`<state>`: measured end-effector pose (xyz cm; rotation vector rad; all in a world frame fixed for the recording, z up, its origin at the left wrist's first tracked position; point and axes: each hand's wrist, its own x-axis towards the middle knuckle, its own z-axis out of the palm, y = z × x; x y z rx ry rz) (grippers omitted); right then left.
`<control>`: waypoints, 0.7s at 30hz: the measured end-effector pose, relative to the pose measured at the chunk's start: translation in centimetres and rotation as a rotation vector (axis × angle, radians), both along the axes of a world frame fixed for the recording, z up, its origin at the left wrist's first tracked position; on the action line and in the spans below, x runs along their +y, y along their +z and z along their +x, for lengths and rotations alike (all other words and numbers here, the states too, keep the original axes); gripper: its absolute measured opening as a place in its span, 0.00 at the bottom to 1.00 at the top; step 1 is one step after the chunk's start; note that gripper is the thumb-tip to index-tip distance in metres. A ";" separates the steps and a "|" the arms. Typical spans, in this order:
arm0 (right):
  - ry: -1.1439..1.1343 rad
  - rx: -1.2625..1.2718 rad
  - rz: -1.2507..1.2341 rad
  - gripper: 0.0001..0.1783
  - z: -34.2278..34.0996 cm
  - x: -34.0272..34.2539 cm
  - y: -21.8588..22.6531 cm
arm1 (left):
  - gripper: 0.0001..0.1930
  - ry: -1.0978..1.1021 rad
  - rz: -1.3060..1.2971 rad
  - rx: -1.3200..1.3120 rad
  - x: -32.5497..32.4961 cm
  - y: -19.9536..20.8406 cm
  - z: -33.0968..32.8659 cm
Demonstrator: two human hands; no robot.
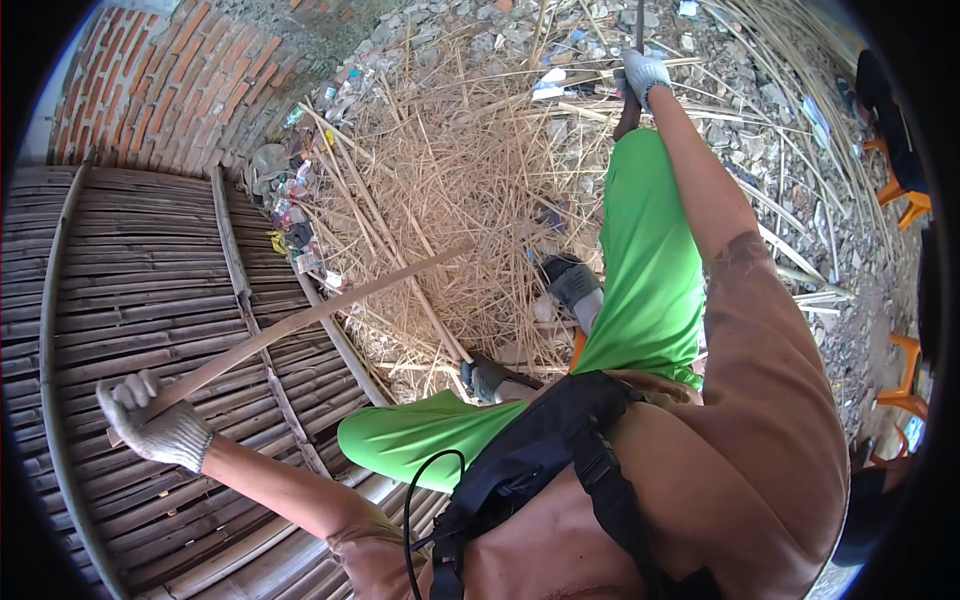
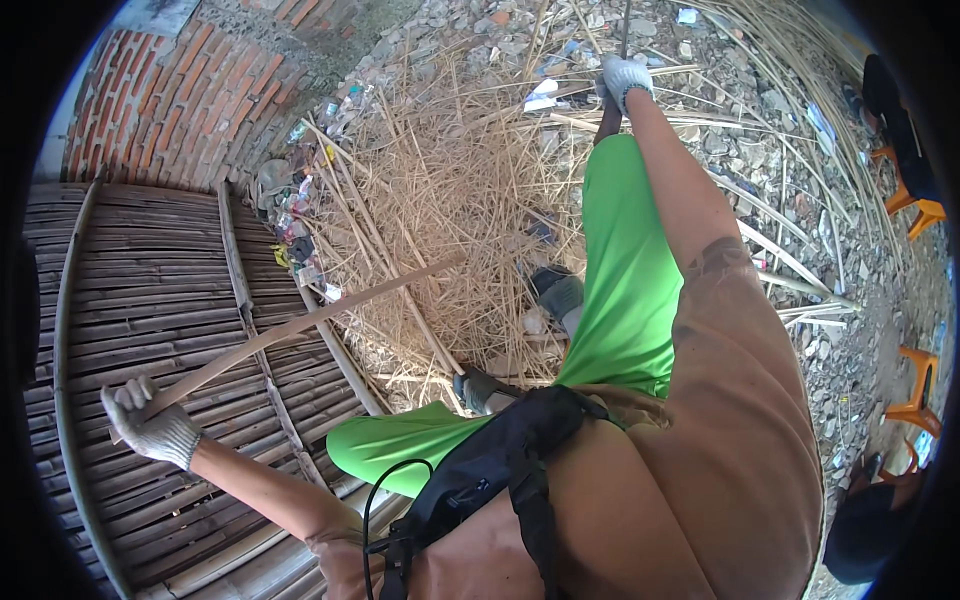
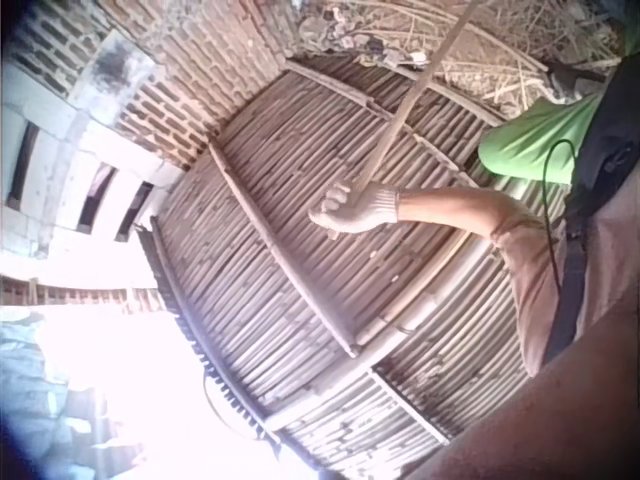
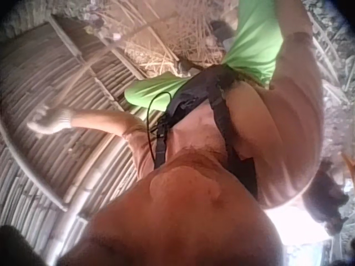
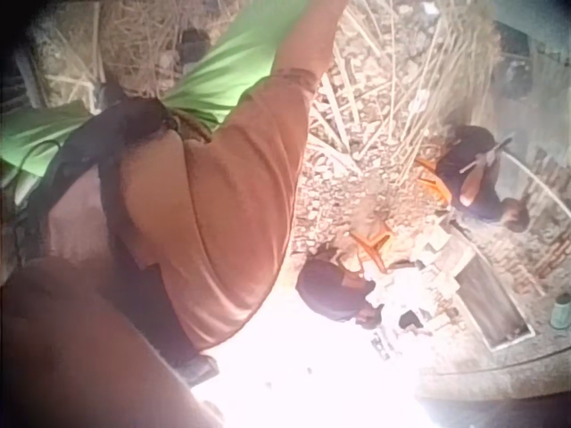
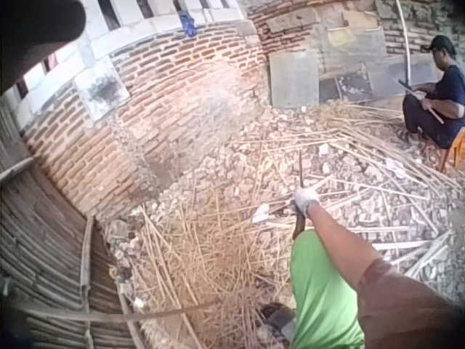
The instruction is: The person uses a cleaver-style knife to strip and shave thin layers from a length of bamboo while sitting on the ground.
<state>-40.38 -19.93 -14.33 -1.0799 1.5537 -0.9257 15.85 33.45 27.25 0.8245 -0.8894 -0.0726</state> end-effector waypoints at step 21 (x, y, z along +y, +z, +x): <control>-0.079 -0.021 -0.053 0.22 5.7 2.3 3.0 | 0.11 0.434 0.102 -0.200 -9.0 5.3 -1.6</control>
